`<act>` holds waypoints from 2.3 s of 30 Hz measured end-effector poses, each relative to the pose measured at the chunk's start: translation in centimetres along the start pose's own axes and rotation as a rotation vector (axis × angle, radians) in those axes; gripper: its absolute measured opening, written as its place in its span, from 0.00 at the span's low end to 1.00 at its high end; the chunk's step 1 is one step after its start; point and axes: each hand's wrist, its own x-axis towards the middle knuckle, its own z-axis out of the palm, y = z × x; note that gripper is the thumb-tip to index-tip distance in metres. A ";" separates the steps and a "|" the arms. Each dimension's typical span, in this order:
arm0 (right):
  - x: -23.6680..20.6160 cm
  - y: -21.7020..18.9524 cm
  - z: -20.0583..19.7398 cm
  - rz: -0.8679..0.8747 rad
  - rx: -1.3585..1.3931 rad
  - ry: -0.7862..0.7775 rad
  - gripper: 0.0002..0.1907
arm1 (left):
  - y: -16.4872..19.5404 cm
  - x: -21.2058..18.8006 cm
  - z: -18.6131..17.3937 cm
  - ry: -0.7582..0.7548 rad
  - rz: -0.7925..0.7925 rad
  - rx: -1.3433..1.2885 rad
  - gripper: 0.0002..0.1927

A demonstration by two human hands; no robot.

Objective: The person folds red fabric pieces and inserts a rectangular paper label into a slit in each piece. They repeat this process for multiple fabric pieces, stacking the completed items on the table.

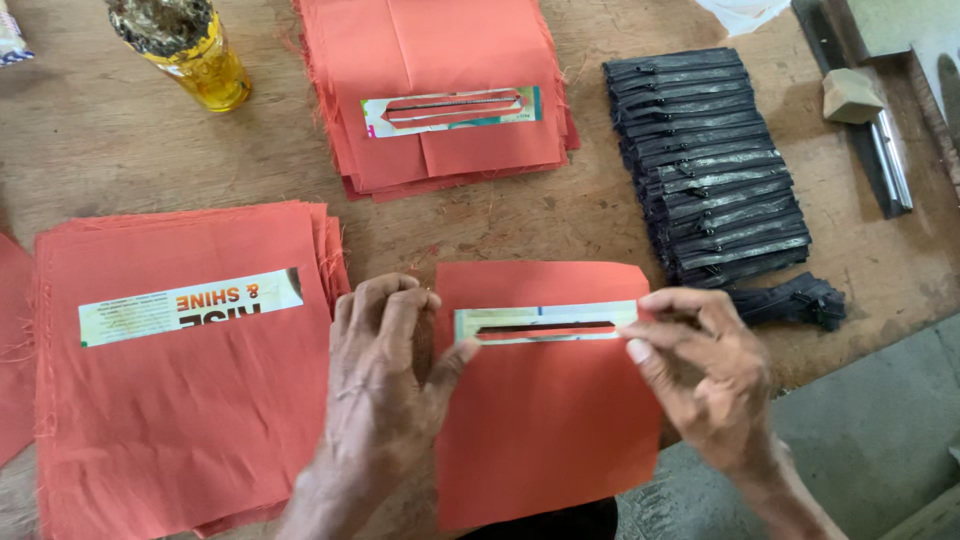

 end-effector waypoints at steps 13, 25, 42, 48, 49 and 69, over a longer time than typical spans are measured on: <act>2.1 -2.0 1.5 -0.090 0.007 0.057 0.05 | 0.3 0.2 0.3 -0.053 -0.038 0.038 0.31; 7.2 -6.9 4.7 -0.131 -0.018 -0.297 0.07 | 0.7 1.5 2.0 0.004 -0.001 0.034 0.30; 6.7 -5.7 4.6 -0.105 -0.043 -0.359 0.05 | 0.5 1.6 2.0 0.013 0.050 0.002 0.26; 6.2 -4.7 2.9 -0.093 -0.131 -0.334 0.04 | 0.6 1.8 1.8 -0.045 -0.018 0.015 0.24; 6.0 -4.4 2.5 -0.055 -0.147 -0.337 0.05 | 0.7 1.8 1.7 -0.046 -0.017 0.015 0.24; 5.0 -3.0 1.0 -0.047 -0.176 -0.256 0.07 | 0.2 2.5 0.7 -0.078 -0.047 0.148 0.29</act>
